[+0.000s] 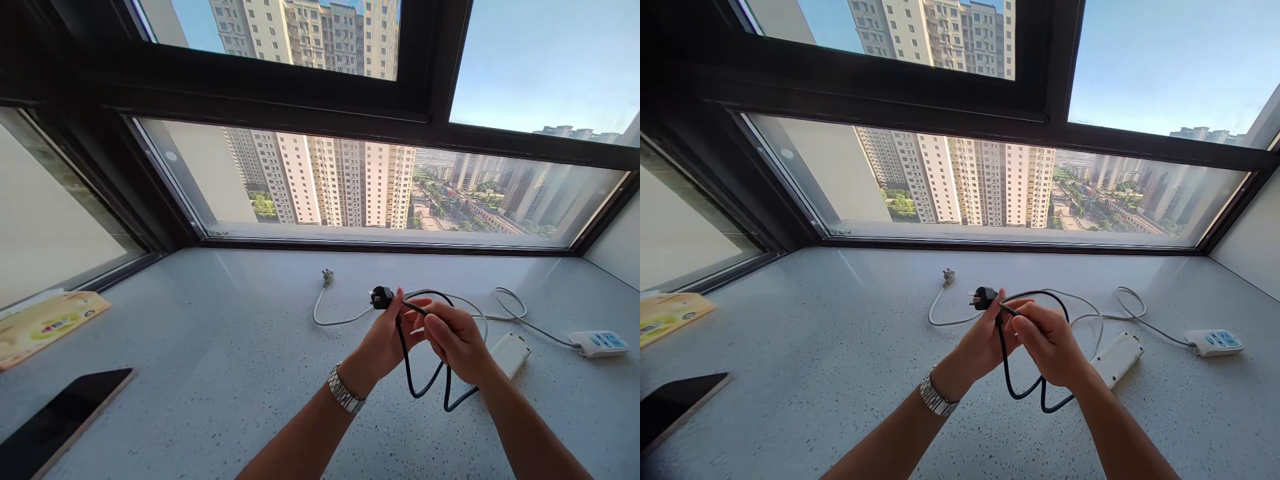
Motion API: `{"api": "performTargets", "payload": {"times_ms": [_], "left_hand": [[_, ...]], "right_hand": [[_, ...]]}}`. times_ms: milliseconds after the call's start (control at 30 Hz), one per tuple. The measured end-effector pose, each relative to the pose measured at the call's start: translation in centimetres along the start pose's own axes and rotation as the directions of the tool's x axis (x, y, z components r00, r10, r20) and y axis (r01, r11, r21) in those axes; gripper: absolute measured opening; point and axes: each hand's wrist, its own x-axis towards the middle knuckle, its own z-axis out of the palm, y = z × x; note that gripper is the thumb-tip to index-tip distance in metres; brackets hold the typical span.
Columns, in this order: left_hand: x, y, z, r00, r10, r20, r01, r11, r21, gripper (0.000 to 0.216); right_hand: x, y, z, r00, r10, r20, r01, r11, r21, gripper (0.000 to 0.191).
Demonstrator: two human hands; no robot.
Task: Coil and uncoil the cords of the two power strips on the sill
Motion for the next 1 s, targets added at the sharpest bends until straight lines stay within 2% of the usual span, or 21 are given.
{"api": "performTargets", "payload": {"times_ms": [100, 200, 367, 467, 567, 667, 767, 867, 933, 1000], "left_hand": [[-0.3, 1.2, -0.1, 0.996, -0.063, -0.059, 0.058, 0.996, -0.071, 0.047], [-0.3, 1.9, -0.6, 0.995, -0.053, -0.085, 0.044, 0.993, -0.107, 0.039], [0.2, 2.1, -1.3, 0.994, -0.062, -0.091, 0.052, 0.992, -0.116, 0.027], [0.4, 2.9, -1.5, 0.994, -0.059, -0.089, 0.047, 0.99, -0.133, 0.02], [0.0, 4.5, -1.9, 0.99, -0.018, -0.138, -0.004, 0.987, -0.159, 0.015], [-0.5, 6.0, -2.2, 0.982, 0.054, -0.179, -0.09, 0.975, -0.202, 0.01], [-1.0, 6.5, -2.3, 0.968, 0.15, -0.199, -0.191, 0.96, -0.205, 0.012], [-1.2, 6.5, -1.9, 0.966, 0.19, -0.173, -0.221, 0.959, -0.176, 0.022], [-1.5, 6.9, -1.8, 0.961, 0.23, -0.151, -0.254, 0.953, -0.166, 0.026], [-2.2, 8.0, -2.0, 0.942, 0.308, -0.136, -0.329, 0.93, -0.167, 0.026]], "right_hand": [[0.0, -0.1, 0.2, 0.988, -0.034, 0.152, 0.039, 0.999, -0.031, 0.038], [0.1, -0.3, 0.3, 0.961, -0.046, 0.273, 0.07, 0.994, -0.082, 0.037], [0.1, -0.2, 0.1, 0.943, 0.071, 0.324, -0.036, 0.993, -0.112, 0.04], [-0.1, -0.2, -0.3, 0.855, 0.169, 0.49, -0.113, 0.983, -0.143, 0.038], [-0.2, -0.5, -0.5, 0.752, 0.218, 0.622, -0.085, 0.968, -0.237, 0.032], [-0.2, -0.4, -0.4, 0.721, 0.247, 0.648, -0.021, 0.942, -0.336, 0.033], [0.1, -0.1, -0.4, 0.731, 0.286, 0.62, -0.016, 0.915, -0.404, 0.027], [0.3, 0.0, -0.5, 0.727, 0.319, 0.608, -0.043, 0.905, -0.424, 0.032], [0.2, 0.2, -0.4, 0.685, 0.342, 0.643, -0.075, 0.911, -0.405, 0.027], [0.1, 0.8, -0.2, 0.615, 0.395, 0.682, -0.145, 0.908, -0.394, 0.02]]}}
